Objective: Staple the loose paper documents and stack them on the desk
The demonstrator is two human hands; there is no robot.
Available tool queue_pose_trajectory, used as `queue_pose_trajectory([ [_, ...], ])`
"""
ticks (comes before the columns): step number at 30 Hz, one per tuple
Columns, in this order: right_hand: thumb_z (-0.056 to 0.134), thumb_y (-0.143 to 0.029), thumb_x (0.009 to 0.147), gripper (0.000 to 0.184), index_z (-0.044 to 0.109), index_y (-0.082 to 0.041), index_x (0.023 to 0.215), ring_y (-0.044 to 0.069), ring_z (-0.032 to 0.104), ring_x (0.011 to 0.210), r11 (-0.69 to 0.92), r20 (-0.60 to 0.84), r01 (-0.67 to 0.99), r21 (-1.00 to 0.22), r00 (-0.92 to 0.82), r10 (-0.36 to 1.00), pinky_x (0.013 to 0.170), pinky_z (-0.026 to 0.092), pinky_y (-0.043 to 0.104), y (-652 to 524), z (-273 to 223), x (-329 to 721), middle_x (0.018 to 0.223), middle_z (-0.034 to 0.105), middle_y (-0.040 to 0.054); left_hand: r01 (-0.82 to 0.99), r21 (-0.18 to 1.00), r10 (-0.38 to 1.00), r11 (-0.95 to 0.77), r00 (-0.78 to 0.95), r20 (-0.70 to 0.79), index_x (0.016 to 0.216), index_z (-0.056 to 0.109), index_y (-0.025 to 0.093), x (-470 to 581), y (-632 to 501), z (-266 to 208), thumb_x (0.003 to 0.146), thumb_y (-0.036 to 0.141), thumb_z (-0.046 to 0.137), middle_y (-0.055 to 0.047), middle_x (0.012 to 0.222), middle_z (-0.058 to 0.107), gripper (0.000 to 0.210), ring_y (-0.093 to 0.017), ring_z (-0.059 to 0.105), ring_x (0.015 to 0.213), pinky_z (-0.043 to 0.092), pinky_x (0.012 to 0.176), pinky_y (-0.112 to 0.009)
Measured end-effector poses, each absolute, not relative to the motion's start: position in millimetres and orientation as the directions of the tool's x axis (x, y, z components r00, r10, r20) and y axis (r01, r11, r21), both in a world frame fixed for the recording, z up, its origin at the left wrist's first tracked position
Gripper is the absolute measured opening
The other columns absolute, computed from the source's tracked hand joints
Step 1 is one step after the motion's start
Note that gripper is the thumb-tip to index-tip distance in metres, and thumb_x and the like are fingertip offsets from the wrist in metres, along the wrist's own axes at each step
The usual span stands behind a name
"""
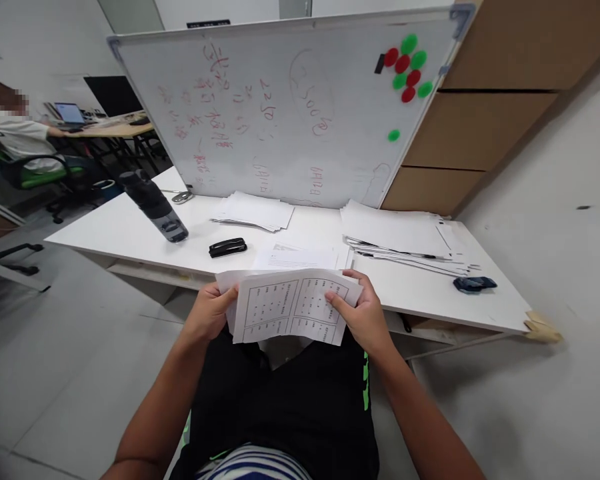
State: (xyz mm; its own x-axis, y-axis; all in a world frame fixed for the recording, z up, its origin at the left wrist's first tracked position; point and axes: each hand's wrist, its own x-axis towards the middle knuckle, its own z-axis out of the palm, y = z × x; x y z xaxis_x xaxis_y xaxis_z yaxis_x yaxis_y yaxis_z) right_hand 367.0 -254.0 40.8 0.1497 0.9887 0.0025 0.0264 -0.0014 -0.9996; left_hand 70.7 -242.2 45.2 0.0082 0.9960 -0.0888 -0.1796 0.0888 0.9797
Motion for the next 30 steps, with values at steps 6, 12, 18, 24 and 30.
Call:
queue_pose_trajectory([
  [6, 0.085, -0.047, 0.067, 0.068, 0.053, -0.027, 0.124, 0.023, 0.070, 0.086, -0.030, -0.021, 0.046, -0.998, 0.183, 0.983, 0.068, 0.060, 0.034, -255.7, 43.3, 364.4, 0.100, 0.071, 0.0047, -0.128, 0.988, 0.989, 0.084, -0.107, -0.098, 0.087, 0.076, 0.014, 78.3, -241.8, 49.5, 0.063, 0.046, 0.086, -0.009, 0.087, 0.075, 0.042, -0.021, 0.069, 0.077, 0.051, 0.064, -0.028],
  [12, 0.079, -0.052, 0.073, 0.042, 0.068, -0.020, 0.097, 0.022, 0.067, 0.079, -0.031, 0.010, 0.197, -0.980, 0.204, 0.979, 0.066, 0.056, 0.032, -255.3, 32.3, 377.7, 0.086, 0.072, 0.0045, -0.135, 0.989, 0.987, 0.055, -0.144, -0.075, 0.091, 0.076, 0.015, 77.3, -243.5, 48.7, 0.064, 0.045, 0.085, -0.009, 0.089, 0.076, 0.041, -0.022, 0.070, 0.082, 0.054, 0.071, -0.031],
  [18, 0.077, -0.053, 0.074, 0.040, 0.074, -0.018, 0.093, 0.024, 0.068, 0.082, -0.015, 0.048, 0.282, -0.959, 0.216, 0.975, 0.068, 0.056, 0.034, -253.6, 30.1, 388.7, 0.089, 0.074, 0.0060, -0.171, 0.984, 0.987, 0.040, -0.144, -0.065, 0.091, 0.076, 0.015, 78.0, -244.3, 43.7, 0.064, 0.045, 0.085, -0.010, 0.094, 0.076, 0.042, -0.024, 0.070, 0.087, 0.055, 0.077, -0.034],
  [24, 0.081, -0.056, 0.068, 0.043, 0.077, -0.017, 0.087, 0.030, 0.072, 0.086, -0.181, -0.106, 0.263, -0.948, 0.276, 0.955, 0.071, 0.059, 0.042, -251.1, 24.4, 397.8, 0.089, 0.077, 0.0092, -0.185, 0.981, 0.982, 0.064, -0.164, -0.095, 0.093, 0.076, 0.015, 74.8, -243.1, 38.2, 0.064, 0.045, 0.085, -0.010, 0.096, 0.076, 0.043, -0.024, 0.070, 0.088, 0.055, 0.077, -0.034],
  [30, 0.084, -0.053, 0.065, 0.043, 0.078, -0.018, 0.088, 0.031, 0.072, 0.088, -0.147, -0.086, 0.201, -0.968, 0.286, 0.954, 0.077, 0.060, 0.047, -241.5, 10.3, 408.5, 0.092, 0.078, 0.0093, -0.215, 0.974, 0.942, 0.076, -0.304, -0.140, 0.092, 0.075, 0.013, 39.1, -251.9, 24.8, 0.059, 0.045, 0.087, -0.010, 0.094, 0.076, 0.047, -0.023, 0.070, 0.086, 0.055, 0.076, -0.032],
])
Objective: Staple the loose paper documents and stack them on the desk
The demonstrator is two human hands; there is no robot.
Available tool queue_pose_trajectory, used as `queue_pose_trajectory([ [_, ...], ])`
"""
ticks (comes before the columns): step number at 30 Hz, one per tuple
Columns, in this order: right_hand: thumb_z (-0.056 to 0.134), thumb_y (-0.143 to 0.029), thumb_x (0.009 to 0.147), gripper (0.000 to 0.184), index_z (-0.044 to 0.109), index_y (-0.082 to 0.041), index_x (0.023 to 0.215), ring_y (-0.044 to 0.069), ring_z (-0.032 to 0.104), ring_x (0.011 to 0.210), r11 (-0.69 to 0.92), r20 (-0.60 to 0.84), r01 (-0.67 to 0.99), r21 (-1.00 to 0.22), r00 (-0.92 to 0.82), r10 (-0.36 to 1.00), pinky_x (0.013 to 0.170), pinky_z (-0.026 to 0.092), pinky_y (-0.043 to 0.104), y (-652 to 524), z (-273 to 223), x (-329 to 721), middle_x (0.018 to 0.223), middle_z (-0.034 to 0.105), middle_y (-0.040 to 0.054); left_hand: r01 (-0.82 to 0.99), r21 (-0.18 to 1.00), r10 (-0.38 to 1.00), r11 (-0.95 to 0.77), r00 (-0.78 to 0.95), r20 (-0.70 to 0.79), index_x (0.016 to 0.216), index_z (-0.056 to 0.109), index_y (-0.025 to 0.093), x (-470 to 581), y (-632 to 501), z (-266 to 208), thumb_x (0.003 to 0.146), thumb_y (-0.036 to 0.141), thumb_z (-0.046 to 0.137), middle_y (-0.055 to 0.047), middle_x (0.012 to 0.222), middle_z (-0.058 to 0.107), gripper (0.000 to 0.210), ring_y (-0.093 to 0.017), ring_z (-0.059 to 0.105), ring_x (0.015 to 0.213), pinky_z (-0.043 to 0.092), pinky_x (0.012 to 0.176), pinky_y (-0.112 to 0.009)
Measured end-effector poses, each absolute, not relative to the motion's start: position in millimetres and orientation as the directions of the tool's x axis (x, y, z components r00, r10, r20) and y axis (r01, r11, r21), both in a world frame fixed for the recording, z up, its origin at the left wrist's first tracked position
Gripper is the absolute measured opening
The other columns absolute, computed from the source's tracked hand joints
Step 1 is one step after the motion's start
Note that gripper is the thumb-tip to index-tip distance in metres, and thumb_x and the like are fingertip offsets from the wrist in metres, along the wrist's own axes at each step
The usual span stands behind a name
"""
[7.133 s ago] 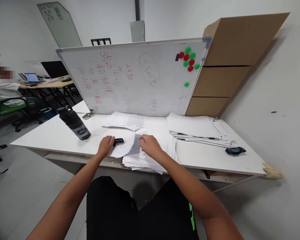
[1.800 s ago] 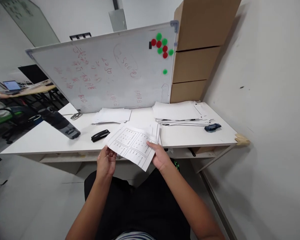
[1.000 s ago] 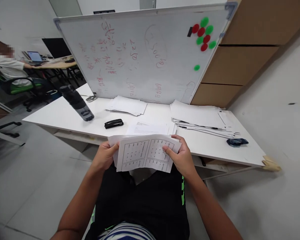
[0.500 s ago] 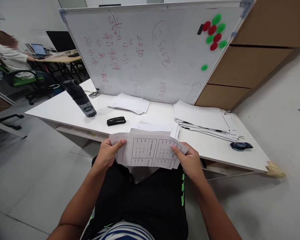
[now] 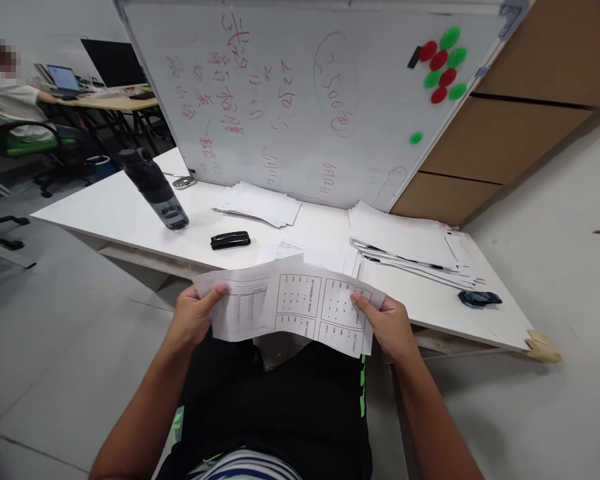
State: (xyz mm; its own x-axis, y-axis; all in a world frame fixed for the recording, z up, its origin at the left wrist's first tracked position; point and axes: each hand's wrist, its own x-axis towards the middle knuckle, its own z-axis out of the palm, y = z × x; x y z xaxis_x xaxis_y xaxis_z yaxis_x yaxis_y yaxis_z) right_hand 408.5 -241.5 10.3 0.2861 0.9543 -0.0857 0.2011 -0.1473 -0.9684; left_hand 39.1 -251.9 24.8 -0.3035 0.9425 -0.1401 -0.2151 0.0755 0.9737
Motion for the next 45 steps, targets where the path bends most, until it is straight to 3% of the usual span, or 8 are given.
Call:
queue_pose_trajectory([
  [14, 0.069, -0.019, 0.079, 0.020, 0.069, -0.010, 0.097, 0.024, 0.071, 0.090, -0.097, -0.051, 0.235, -0.967, 0.194, 0.980, 0.083, 0.056, 0.037, 35.9, 55.8, 221.6, 0.101, 0.074, 0.0147, -0.293, 0.825, 0.754, 0.483, -0.340, -0.562, 0.082, 0.069, 0.017, -70.7, -371.8, -7.0, 0.064, 0.055, 0.082, -0.005, 0.074, 0.073, 0.044, -0.023, 0.069, 0.068, 0.054, 0.067, -0.033],
  [20, 0.073, -0.017, 0.073, 0.081, 0.038, -0.006, 0.145, 0.035, 0.043, 0.136, -0.067, 0.055, 0.391, -0.918, 0.292, 0.955, 0.112, 0.035, 0.048, 58.2, 55.0, 185.1, 0.148, 0.042, 0.0280, -0.190, 0.833, 0.737, 0.520, -0.394, -0.550, 0.074, 0.069, 0.018, -85.9, -383.6, -8.3, 0.058, 0.061, 0.082, -0.004, 0.070, 0.071, 0.047, -0.021, 0.065, 0.065, 0.050, 0.061, -0.029],
  [23, 0.070, -0.024, 0.078, 0.072, 0.044, -0.014, 0.144, 0.030, 0.030, 0.145, 0.259, 0.307, 0.493, -0.830, 0.018, 0.951, 0.119, 0.023, 0.046, -0.4, 65.8, 206.0, 0.154, 0.037, 0.0183, -0.082, 0.838, 0.797, 0.540, -0.269, -0.540, 0.068, 0.069, 0.018, -86.9, -367.6, -7.4, 0.057, 0.058, 0.083, -0.003, 0.064, 0.067, 0.044, -0.018, 0.060, 0.059, 0.045, 0.054, -0.026],
  [26, 0.065, -0.040, 0.087, 0.056, 0.050, -0.031, 0.141, 0.027, 0.046, 0.135, 0.336, 0.202, 0.324, -0.884, -0.382, 0.902, 0.113, 0.036, 0.049, -105.0, 69.9, 234.0, 0.146, 0.050, 0.0088, 0.002, 0.909, 0.908, 0.417, -0.037, -0.417, 0.058, 0.068, 0.020, -75.6, -345.4, 10.6, 0.056, 0.051, 0.085, -0.002, 0.054, 0.061, 0.035, -0.016, 0.053, 0.049, 0.040, 0.047, -0.025],
  [31, 0.089, -0.051, 0.060, 0.127, 0.009, -0.041, 0.158, 0.031, 0.028, 0.148, 0.074, 0.050, 0.004, -0.997, -0.697, 0.715, 0.116, 0.029, 0.054, -262.1, 28.3, 272.9, 0.162, 0.028, 0.0099, 0.044, 0.988, 0.864, 0.148, 0.480, -0.151, 0.065, 0.079, 0.025, -38.2, -315.2, 75.3, 0.060, 0.032, 0.085, -0.010, 0.061, 0.069, 0.011, -0.025, 0.062, 0.056, 0.051, 0.057, -0.037],
  [34, 0.091, -0.052, 0.054, 0.124, 0.022, -0.039, 0.156, 0.034, 0.041, 0.141, 0.060, 0.132, -0.142, -0.988, -0.580, 0.804, 0.111, 0.035, 0.057, -290.9, 8.6, 285.3, 0.152, 0.044, 0.0131, 0.075, 0.997, 0.959, -0.007, 0.283, -0.015, 0.070, 0.080, 0.026, -9.7, -297.8, 103.8, 0.065, 0.030, 0.082, -0.009, 0.070, 0.071, 0.008, -0.026, 0.063, 0.067, 0.052, 0.067, -0.038],
  [38, 0.078, -0.044, 0.077, 0.029, 0.070, -0.030, 0.101, 0.029, 0.069, 0.099, 0.232, 0.242, -0.145, -0.962, -0.051, 0.969, 0.101, 0.047, 0.054, -266.2, 24.4, 308.1, 0.094, 0.074, 0.0062, 0.136, 0.972, 0.980, -0.190, 0.078, 0.181, 0.075, 0.078, 0.024, 31.4, -263.6, 115.0, 0.065, 0.029, 0.082, -0.005, 0.076, 0.070, 0.011, -0.023, 0.062, 0.076, 0.049, 0.071, -0.032],
  [45, 0.080, -0.043, 0.068, 0.054, 0.055, -0.024, 0.112, 0.026, 0.063, 0.111, 0.343, 0.334, 0.010, -0.939, 0.255, 0.907, 0.098, 0.050, 0.043, -194.1, 46.0, 349.4, 0.116, 0.069, 0.0085, 0.223, 0.876, 0.901, -0.428, 0.026, 0.434, 0.087, 0.074, 0.021, 93.7, -180.7, 92.2, 0.079, 0.040, 0.071, -0.003, 0.083, 0.069, 0.021, -0.019, 0.060, 0.081, 0.045, 0.077, -0.028],
])
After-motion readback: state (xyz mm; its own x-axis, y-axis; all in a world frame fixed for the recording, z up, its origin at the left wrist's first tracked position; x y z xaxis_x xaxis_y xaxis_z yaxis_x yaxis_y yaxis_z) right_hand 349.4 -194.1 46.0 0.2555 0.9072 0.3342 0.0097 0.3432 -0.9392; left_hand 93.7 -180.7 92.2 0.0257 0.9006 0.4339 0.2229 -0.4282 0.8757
